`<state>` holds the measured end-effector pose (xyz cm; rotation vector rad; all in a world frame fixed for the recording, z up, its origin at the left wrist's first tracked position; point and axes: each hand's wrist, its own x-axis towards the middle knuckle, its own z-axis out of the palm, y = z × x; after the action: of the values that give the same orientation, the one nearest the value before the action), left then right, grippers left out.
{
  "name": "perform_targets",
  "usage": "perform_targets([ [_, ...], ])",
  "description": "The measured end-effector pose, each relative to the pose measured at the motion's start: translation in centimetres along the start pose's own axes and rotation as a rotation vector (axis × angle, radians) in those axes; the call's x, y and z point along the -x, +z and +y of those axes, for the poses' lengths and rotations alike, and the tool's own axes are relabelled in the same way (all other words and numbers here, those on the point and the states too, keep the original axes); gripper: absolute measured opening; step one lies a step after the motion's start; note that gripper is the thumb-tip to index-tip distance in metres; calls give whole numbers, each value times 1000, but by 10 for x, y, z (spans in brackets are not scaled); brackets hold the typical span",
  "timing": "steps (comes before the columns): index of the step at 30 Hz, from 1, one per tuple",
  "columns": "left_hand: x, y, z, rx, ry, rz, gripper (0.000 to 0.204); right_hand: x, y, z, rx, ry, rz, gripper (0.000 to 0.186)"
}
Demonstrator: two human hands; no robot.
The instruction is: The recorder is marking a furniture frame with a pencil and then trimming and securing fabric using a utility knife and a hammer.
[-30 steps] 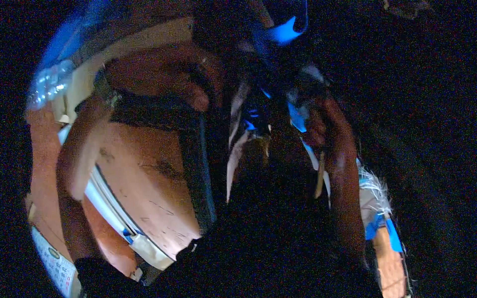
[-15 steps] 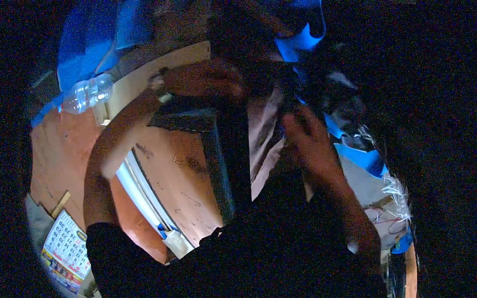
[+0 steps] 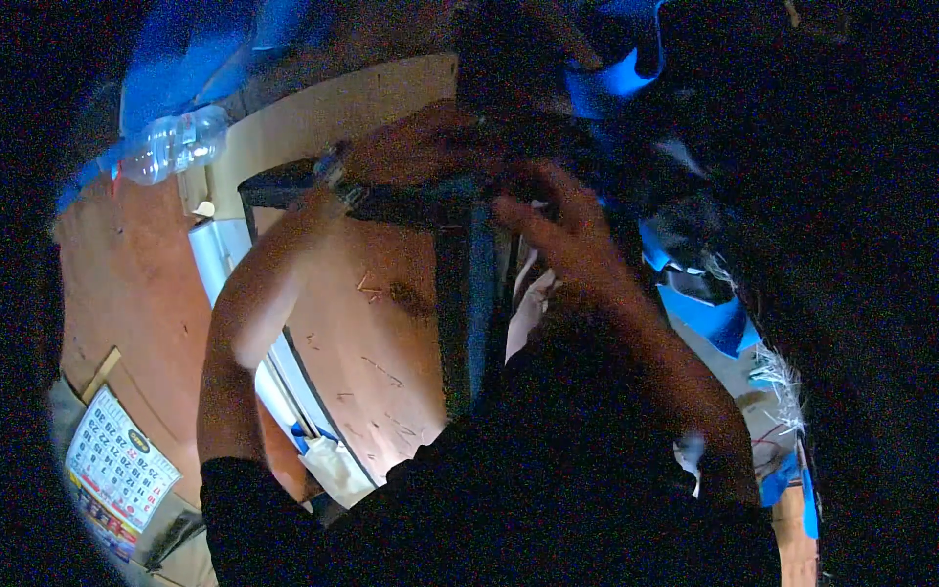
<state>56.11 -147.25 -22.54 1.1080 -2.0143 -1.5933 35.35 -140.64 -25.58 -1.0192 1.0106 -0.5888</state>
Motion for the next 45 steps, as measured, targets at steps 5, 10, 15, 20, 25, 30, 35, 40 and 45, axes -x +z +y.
perform_targets([
  [5, -11, -9, -27, 34, -98, -281, 30, 29, -2, -8, -255, 159, 169, 28],
  [10, -22, -15, -35, -130, -24, -349, 35, 50, 15, -44, 394, -53, 120, 18],
  [15, -10, -19, -38, -213, -39, -170, 36, 45, 49, -34, 597, -122, 158, 18],
  [20, 19, -42, -24, -238, 75, -100, 36, 45, 54, -29, 730, -99, 263, 20],
  [25, 87, -56, -64, -716, -18, 475, 41, 44, 63, -33, 920, -241, 304, 22],
  [30, 82, -50, -74, -798, 52, 825, 37, 39, 65, -38, 931, -150, 301, 25],
  [35, 74, -46, -75, -697, -99, 775, 32, 33, 64, -40, 1039, -147, 305, 28],
  [40, 65, -52, -80, -820, 8, 774, 34, 32, 74, -39, 996, -122, 349, 29],
  [45, 66, -60, -93, -835, 3, 777, 35, 47, 77, -24, 1060, -73, 346, 33],
])
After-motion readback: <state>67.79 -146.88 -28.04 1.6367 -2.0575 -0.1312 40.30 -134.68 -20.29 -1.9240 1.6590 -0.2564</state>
